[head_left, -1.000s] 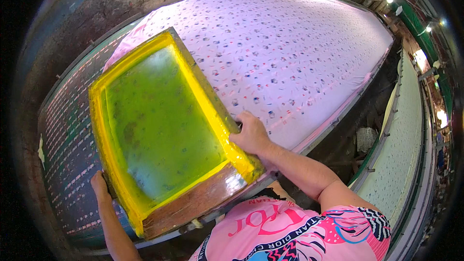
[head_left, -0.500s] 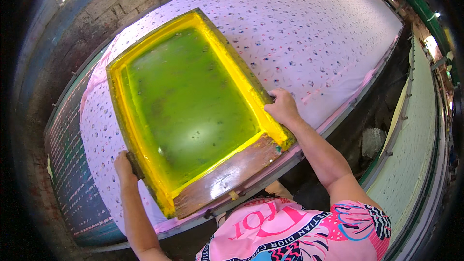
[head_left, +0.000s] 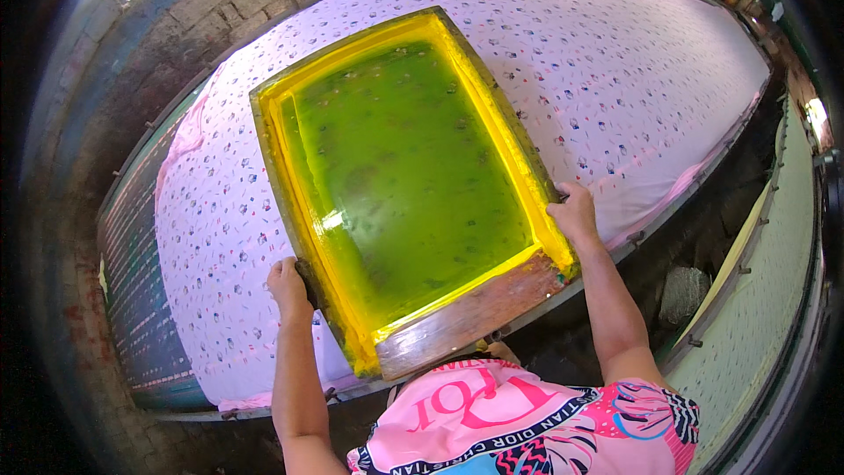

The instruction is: The person uses a yellow squeegee to press a screen printing frame onto a long piece of patterned fabric laid out on a conveyor table. They repeatedly lift and reposition the frame along the fabric, applying pressure to transfer the print.

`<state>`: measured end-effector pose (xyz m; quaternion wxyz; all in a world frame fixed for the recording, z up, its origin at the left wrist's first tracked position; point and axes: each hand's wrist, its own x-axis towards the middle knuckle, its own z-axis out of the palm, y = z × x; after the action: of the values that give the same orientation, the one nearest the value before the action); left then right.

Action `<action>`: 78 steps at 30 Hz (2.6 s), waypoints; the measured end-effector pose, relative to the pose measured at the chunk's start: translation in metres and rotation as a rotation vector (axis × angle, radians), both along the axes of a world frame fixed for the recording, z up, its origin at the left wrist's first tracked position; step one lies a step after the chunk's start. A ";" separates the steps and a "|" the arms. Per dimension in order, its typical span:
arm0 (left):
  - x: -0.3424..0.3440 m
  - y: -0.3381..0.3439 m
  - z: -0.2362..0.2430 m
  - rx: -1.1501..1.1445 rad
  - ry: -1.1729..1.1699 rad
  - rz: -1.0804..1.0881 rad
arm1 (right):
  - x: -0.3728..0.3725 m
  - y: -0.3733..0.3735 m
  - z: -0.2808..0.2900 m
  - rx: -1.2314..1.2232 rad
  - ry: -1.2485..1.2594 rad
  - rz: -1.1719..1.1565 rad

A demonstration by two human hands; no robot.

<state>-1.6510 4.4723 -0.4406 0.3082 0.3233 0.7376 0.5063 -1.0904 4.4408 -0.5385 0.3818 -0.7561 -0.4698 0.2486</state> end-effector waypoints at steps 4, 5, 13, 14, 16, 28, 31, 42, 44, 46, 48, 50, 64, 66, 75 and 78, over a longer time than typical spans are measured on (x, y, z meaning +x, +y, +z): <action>0.012 0.001 -0.004 -0.018 0.026 -0.003 | 0.009 0.001 0.011 -0.060 0.104 0.046; 0.015 0.001 -0.003 -0.019 0.022 0.000 | 0.010 -0.001 0.008 -0.004 0.024 0.065; 0.001 0.010 -0.023 -0.082 0.071 -0.045 | -0.068 -0.087 0.080 0.334 -0.365 0.934; 0.003 0.013 -0.026 -0.094 0.080 -0.056 | -0.079 -0.099 0.081 0.275 -0.222 1.158; -0.006 0.015 -0.036 -0.102 0.137 -0.075 | -0.106 -0.117 0.073 0.319 -0.403 1.178; 0.007 0.014 -0.036 -0.018 0.375 -0.100 | -0.180 -0.090 0.107 0.071 -0.625 1.092; 0.000 0.012 -0.037 0.006 0.386 -0.074 | -0.189 -0.101 0.118 0.036 -0.627 1.095; 0.007 0.006 -0.029 0.037 0.341 -0.079 | -0.210 -0.133 0.077 0.391 -0.660 0.924; 0.008 0.005 -0.028 0.039 0.312 -0.077 | -0.215 -0.113 0.072 0.429 -0.688 0.903; 0.010 0.005 -0.026 0.041 0.301 -0.078 | -0.218 -0.084 0.073 0.453 -0.723 0.882; 0.011 0.005 -0.025 0.053 0.305 -0.063 | -0.224 -0.045 0.073 0.508 -0.742 0.871; 0.009 0.005 -0.027 0.050 0.312 -0.056 | -0.230 -0.005 0.075 0.503 -0.748 0.874; 0.016 0.007 -0.028 0.006 0.398 0.066 | -0.262 0.296 0.091 0.398 -0.840 0.855; 0.015 0.004 -0.032 0.015 0.393 0.107 | -0.271 0.321 0.102 0.345 -0.822 0.856; 0.022 0.009 -0.027 -0.036 0.457 0.161 | -0.273 0.428 0.105 0.371 -0.837 0.843; 0.022 0.009 -0.029 -0.041 0.458 0.169 | -0.266 0.439 0.107 0.439 -0.844 0.819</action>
<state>-1.6285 4.4812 -0.4694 0.0962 0.3606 0.8228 0.4285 -1.3561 4.8795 -0.4313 0.1838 -0.4517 -0.8717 -0.0475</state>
